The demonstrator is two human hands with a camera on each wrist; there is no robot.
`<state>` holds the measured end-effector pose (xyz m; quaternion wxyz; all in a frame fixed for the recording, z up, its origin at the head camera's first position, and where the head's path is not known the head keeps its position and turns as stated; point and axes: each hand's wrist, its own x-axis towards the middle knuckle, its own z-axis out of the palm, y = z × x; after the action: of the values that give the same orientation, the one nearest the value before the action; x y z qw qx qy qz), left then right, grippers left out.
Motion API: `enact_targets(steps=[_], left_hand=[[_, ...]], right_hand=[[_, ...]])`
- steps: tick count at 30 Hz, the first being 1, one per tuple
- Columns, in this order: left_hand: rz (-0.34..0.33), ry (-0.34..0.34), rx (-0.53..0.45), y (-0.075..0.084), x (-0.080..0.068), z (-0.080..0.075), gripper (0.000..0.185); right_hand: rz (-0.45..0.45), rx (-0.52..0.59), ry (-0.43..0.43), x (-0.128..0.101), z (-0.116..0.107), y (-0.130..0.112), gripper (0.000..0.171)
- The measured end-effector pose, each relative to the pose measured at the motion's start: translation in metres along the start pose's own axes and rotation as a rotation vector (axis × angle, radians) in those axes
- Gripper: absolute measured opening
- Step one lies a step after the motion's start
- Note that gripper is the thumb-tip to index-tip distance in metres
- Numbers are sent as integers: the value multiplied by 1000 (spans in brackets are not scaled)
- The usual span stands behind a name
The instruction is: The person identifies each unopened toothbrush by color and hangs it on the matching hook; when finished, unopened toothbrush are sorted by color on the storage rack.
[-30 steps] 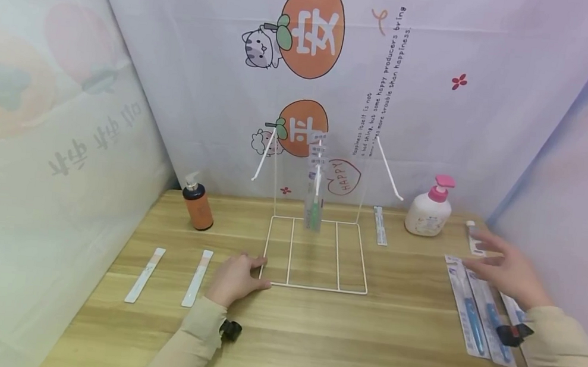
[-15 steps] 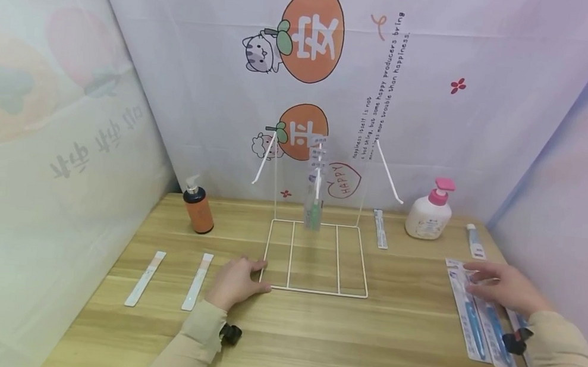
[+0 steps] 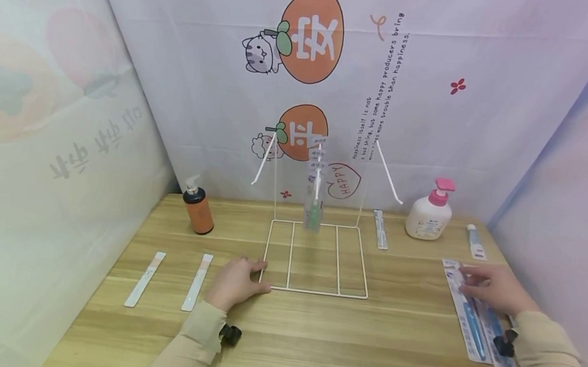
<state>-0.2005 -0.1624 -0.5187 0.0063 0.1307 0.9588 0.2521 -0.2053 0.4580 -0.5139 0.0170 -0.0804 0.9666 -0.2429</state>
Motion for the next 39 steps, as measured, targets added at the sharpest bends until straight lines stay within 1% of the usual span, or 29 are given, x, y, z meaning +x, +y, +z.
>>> enact_targets(steps=[2,5,7,10,16,19,23,26,29,34,37,39], left_hand=[[2,-1,3,0,0,1,63],[4,-1,1,0,0,1,63],[5,-1,0,0,0,1,63],[1,-2,-4,1,0,0,63],[-1,-3,8,2,0,1,63],[0,-2,9,2,1,1,63],[-5,-1,3,1,1,1,62],[-5,-2,-1,2,0,0,62],[-5,0,-3,3,0,-1,62],[-3,3,-8,3,-1,-1,62],[-2,3,-9,3,-1,-1,61],[-2,2,-11,3,-1,-1,61]], right_hand=[[10,-31,19,0,4,-2,64],[45,-66,22,1,5,-7,65],[57,-87,21,2,6,-7,66],[71,-87,22,4,8,-1,67],[81,-5,40,2,10,3,67],[117,40,34,0,8,0,70],[186,76,32,-2,2,-7,76],[203,83,47,-6,-3,-14,79],[177,71,84,-9,-6,-22,78],[109,58,179,-9,-10,-39,70],[67,65,231,-9,-14,-58,64],[47,65,249,-9,-18,-74,62]])
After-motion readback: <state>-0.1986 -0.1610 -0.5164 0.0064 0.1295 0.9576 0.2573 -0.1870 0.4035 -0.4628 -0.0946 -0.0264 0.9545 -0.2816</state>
